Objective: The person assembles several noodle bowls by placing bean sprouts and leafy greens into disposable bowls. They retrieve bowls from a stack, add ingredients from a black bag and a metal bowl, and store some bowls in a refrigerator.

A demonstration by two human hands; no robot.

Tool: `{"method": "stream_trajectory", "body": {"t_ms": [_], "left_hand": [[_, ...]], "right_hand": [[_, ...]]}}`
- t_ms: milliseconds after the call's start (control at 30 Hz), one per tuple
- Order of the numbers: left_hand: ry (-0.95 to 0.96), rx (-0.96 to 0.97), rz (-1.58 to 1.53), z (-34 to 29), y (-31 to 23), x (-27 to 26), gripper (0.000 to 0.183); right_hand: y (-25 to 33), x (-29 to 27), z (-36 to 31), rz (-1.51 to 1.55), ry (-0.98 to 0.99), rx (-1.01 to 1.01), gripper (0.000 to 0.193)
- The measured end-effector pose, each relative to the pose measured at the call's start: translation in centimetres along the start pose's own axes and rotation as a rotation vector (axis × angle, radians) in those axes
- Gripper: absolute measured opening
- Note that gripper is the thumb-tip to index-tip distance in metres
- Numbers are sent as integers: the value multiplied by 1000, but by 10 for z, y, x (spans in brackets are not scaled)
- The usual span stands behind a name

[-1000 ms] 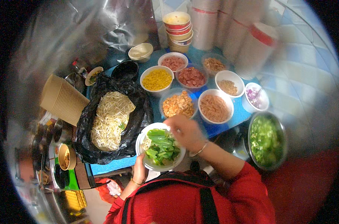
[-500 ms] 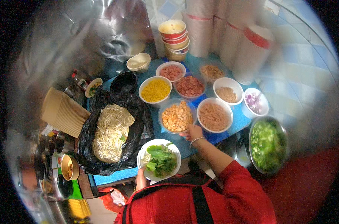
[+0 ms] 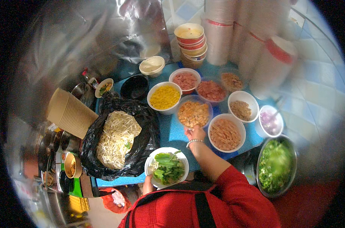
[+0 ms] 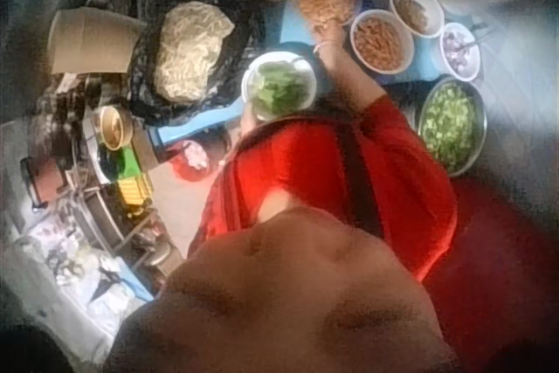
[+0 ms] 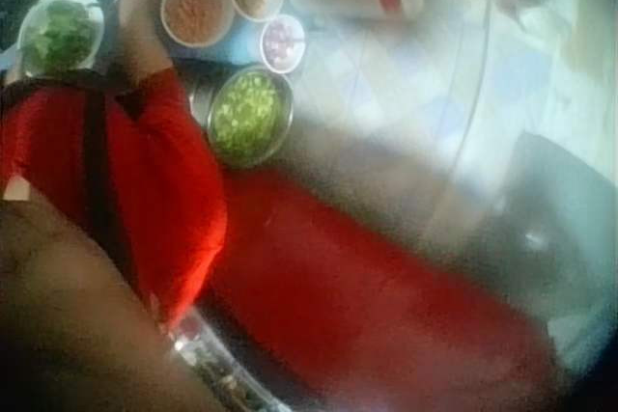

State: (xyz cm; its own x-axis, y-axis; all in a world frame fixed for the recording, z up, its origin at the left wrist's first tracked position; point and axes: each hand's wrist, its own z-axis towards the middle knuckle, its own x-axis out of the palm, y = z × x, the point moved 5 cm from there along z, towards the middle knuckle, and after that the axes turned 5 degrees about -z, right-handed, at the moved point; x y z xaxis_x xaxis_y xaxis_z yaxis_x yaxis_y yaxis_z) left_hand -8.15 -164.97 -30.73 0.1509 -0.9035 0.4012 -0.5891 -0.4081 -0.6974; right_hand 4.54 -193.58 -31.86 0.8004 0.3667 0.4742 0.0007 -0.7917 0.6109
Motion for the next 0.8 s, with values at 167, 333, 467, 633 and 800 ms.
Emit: {"method": "stream_trajectory", "body": {"t_ms": [167,333,467,633,800], "left_hand": [[46,58,131,14,-2,3,45],[244,61,199,46,5,19,49],[317,114,161,78,8,47,47],[265,191,190,87,3,65,44],[245,210,240,84,-2,75,46]], "right_hand": [[21,16,42,217,-86,-40,32],[57,51,74,240,-79,-45,36],[80,55,56,-261,139,23,41],[119,-8,-61,-1493,402,-959,51],[117,-68,-112,-1923,210,-1407,46]]}}
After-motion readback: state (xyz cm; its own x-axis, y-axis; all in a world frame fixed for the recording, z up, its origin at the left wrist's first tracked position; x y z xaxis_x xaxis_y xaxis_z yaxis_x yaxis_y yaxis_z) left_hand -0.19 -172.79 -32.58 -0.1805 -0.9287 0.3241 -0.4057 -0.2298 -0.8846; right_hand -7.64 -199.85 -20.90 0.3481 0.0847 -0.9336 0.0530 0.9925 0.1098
